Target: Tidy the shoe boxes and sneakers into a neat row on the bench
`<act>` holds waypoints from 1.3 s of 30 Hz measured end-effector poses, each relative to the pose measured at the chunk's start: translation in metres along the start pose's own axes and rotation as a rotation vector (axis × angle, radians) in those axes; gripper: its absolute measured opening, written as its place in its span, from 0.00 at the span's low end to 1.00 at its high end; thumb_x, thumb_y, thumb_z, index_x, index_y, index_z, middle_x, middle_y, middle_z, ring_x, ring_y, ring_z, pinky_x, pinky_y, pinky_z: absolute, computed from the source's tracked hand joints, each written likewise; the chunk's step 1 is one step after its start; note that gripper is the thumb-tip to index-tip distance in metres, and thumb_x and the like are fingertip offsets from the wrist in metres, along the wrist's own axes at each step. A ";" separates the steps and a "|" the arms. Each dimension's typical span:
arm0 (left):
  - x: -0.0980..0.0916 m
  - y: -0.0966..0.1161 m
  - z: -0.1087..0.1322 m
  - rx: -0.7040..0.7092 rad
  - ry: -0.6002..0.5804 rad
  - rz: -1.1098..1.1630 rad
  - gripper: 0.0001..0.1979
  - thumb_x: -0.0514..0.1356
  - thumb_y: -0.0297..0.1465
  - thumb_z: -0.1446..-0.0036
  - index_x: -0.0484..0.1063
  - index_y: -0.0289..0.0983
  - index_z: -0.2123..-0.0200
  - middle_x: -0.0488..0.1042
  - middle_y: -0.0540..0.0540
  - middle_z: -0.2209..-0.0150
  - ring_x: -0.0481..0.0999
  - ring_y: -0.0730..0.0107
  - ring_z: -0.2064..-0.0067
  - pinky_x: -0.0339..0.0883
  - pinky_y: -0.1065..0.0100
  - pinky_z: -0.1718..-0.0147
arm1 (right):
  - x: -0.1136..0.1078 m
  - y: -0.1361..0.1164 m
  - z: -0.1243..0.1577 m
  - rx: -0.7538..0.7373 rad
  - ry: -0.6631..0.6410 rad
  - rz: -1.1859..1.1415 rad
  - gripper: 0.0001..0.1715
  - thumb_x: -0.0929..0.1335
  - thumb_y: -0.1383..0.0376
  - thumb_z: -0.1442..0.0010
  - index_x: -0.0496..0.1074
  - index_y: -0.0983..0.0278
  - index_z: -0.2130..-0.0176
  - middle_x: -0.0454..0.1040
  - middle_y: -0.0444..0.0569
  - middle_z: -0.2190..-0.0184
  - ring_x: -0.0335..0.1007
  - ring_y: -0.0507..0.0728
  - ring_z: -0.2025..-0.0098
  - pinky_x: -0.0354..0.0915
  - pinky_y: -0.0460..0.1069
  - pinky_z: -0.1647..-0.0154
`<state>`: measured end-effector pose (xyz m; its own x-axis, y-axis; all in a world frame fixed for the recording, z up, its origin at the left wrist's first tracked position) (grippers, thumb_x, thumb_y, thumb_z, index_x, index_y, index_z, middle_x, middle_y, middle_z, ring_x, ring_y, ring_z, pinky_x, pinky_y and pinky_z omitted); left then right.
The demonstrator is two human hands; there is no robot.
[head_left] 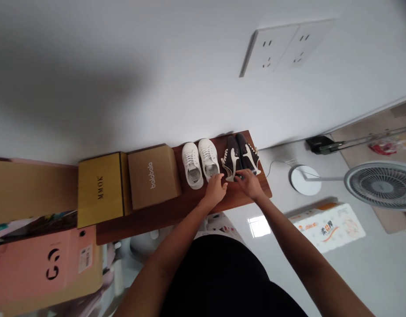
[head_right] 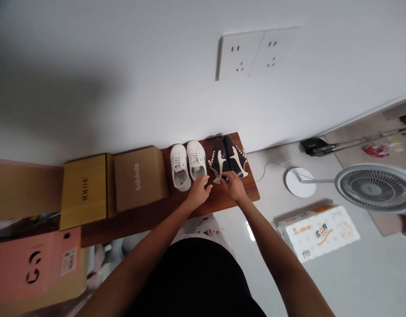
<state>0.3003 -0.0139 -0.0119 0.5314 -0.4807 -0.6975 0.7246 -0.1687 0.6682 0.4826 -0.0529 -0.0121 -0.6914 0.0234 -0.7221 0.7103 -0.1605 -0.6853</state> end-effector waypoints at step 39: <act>0.042 0.029 -0.059 0.063 -0.309 -0.276 0.10 0.60 0.33 0.35 0.72 0.36 0.52 0.79 0.39 0.53 0.76 0.56 0.46 0.67 0.62 0.48 | -0.038 0.099 -0.040 -0.007 -0.150 0.311 0.17 0.76 0.56 0.47 0.67 0.61 0.71 0.76 0.50 0.67 0.70 0.60 0.60 0.62 0.49 0.61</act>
<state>0.3695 0.0124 -0.0372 0.1571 -0.6437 -0.7489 0.7880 -0.3754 0.4880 0.5845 -0.0300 -0.0556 -0.4528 -0.1707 -0.8751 0.8907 -0.1307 -0.4353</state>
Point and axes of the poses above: each hand's wrist, its own z-axis away from the middle knuckle, its own x-axis out of the palm, y = z × x, the point moved 2 cm from there along -z, towards the middle knuckle
